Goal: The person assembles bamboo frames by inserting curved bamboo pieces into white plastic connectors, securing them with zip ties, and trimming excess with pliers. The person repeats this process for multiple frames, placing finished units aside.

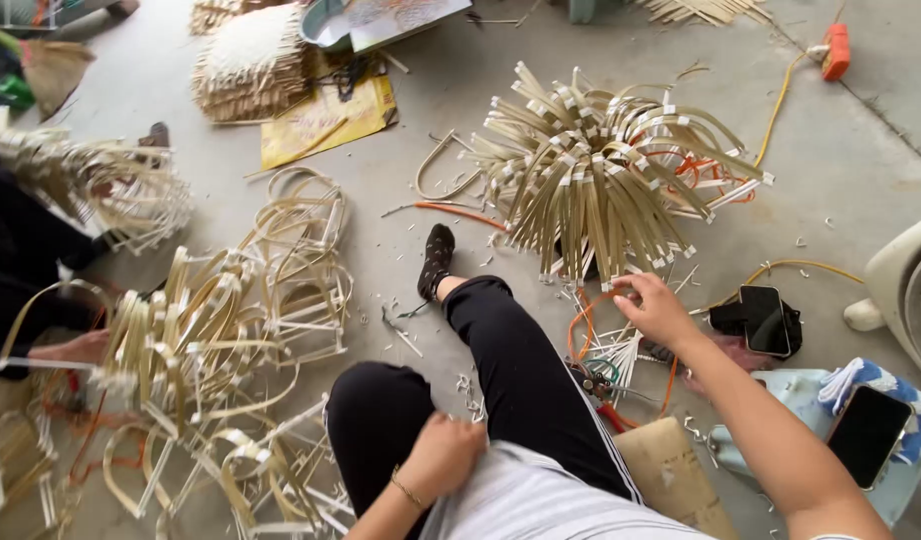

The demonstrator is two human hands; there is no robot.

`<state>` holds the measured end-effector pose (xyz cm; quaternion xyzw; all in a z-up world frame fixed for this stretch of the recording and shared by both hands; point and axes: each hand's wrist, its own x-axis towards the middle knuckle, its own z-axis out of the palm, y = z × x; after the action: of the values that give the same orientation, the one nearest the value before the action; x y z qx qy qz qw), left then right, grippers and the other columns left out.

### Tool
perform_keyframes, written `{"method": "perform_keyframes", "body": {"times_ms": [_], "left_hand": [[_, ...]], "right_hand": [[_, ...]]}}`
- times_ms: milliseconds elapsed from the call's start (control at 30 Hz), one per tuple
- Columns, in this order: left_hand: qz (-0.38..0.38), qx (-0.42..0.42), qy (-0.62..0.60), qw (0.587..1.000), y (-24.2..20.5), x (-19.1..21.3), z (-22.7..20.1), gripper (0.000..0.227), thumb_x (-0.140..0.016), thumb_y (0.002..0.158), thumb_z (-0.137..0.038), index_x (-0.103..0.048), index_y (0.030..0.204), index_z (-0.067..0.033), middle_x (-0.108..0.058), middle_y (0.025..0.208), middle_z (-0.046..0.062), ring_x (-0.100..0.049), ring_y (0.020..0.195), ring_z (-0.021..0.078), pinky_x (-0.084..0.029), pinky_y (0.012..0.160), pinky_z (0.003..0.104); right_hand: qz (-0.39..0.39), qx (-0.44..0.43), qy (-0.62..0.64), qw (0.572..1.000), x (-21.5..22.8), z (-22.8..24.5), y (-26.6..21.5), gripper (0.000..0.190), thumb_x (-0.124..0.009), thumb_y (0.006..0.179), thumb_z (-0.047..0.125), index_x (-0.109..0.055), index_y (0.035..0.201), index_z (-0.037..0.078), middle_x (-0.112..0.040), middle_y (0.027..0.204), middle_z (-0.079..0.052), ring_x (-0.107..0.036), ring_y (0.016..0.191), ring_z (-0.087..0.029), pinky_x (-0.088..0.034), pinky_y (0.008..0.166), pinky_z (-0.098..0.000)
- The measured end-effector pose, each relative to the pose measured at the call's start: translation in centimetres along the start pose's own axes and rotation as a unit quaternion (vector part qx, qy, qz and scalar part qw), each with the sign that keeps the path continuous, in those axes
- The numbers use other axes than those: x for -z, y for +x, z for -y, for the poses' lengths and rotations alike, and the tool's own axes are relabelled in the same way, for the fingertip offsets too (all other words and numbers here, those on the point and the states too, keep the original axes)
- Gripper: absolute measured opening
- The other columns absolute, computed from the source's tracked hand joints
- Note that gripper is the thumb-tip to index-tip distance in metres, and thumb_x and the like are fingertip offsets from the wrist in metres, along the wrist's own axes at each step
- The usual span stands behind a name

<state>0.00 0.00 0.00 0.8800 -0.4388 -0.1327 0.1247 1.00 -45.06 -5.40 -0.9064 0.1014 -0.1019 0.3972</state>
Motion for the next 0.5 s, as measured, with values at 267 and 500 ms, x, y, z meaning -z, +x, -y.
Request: {"method": "perform_keyframes", "body": {"times_ms": [267,500], "left_hand": [[0.098,0.014,-0.131,0.986,8.6,6.2,4.5,0.03,-0.071,0.091,-0.036,-0.069,0.107,-0.0096,-0.07,0.1,0.011,-0.067,0.095,0.0334,-0.052,0.083,0.045],[0.073,0.137,-0.049,0.987,12.6,3.8,10.2,0.044,-0.071,0.087,-0.034,-0.062,0.121,-0.0075,-0.067,0.108,0.014,-0.065,0.099,0.0357,-0.053,0.081,0.046]], "right_hand": [[-0.137,-0.036,-0.07,0.987,1.4,-12.2,10.4,0.048,-0.073,0.09,0.028,-0.064,0.132,0.006,-0.064,0.121,-0.019,-0.063,0.101,-0.031,-0.052,0.094,-0.0428],[-0.244,-0.024,-0.232,0.941,0.6,-30.1,23.2,0.075,-0.062,0.106,0.048,-0.052,0.147,-0.014,-0.051,0.139,-0.038,-0.048,0.124,-0.051,-0.036,0.106,-0.0581]]}}
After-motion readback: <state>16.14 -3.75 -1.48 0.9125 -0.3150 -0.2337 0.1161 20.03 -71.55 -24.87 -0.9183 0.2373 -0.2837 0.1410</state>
